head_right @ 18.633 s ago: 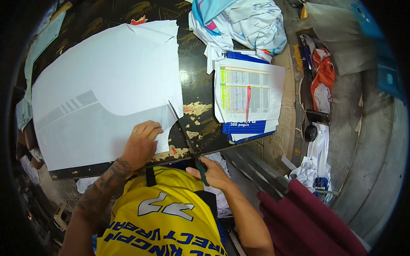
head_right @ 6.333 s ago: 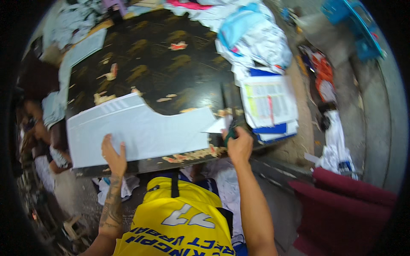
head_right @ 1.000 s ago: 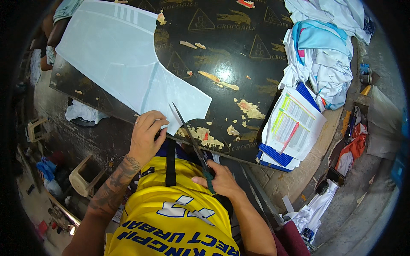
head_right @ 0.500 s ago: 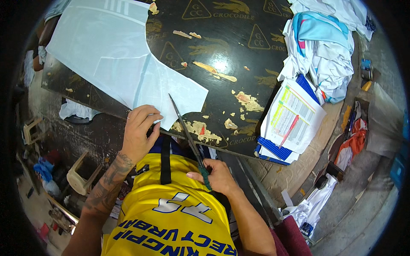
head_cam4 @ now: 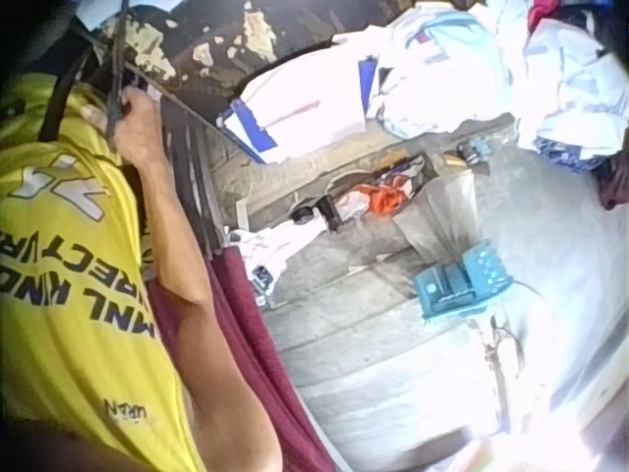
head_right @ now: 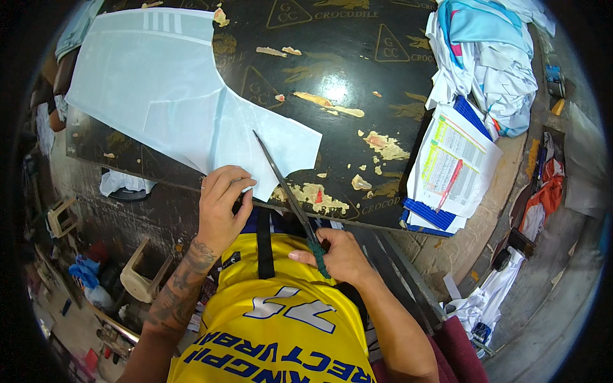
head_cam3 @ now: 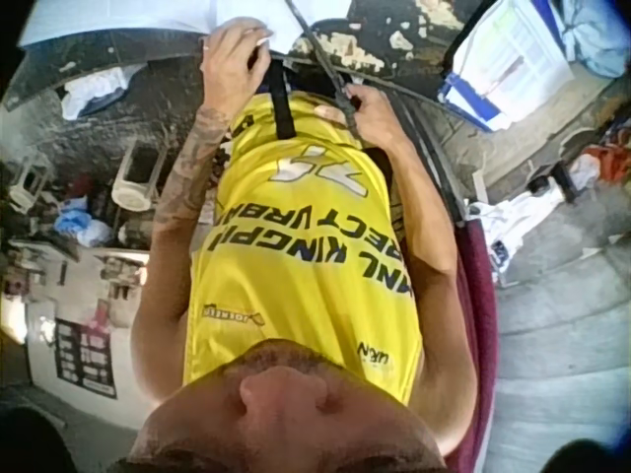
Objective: The person lays a large white sheet of fabric on a table, smooths it, and uses shears to cut along a printed pattern. The person repeatedly flips the fabric to align the pattern, cuts along the edges, and removes excess pieces, leaving a shaped fabric piece on the table.
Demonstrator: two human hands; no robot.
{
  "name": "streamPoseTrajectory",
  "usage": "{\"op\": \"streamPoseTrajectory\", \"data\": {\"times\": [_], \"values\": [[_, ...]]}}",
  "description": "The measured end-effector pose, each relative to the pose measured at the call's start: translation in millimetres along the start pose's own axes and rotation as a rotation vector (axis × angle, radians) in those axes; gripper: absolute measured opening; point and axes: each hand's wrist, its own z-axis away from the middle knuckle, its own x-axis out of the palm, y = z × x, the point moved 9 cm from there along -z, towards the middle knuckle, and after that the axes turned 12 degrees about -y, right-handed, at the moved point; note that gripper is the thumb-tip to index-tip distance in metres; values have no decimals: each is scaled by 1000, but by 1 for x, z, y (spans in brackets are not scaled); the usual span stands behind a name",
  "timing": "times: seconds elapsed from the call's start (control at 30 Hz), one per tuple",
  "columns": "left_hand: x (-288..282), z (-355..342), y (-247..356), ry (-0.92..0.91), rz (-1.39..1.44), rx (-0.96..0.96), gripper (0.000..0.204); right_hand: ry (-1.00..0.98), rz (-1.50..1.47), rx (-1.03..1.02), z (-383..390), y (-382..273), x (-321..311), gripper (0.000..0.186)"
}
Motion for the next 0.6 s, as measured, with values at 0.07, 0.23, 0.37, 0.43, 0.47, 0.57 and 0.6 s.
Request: {"op": "streamPoseTrajectory", "data": {"times": [0.07,0.23,0.37,0.43,0.47,0.57,0.6], "values": [[0,0,-1,-11,-5,-3,27,5,34,35,1,0,-1,55],[1,-2,-3,-30,16,-4,24,37,-36,-60,-7,-14,-2,54],[0,-2,-3,-26,26,-4,23,40,11,-9,-13,-14,-3,64],[0,-2,-4,-23,28,-7,23,41,27,-19,-13,-18,-5,64],[-1,-2,-4,-21,28,-9,23,34,34,12,-12,-16,-5,65],[-1,-2,-4,-27,20,-4,24,42,-7,-7,-10,-23,-6,53],[-1,-3,-5,-36,20,-13,24,70,17,-56,-10,-30,-9,53]]}}
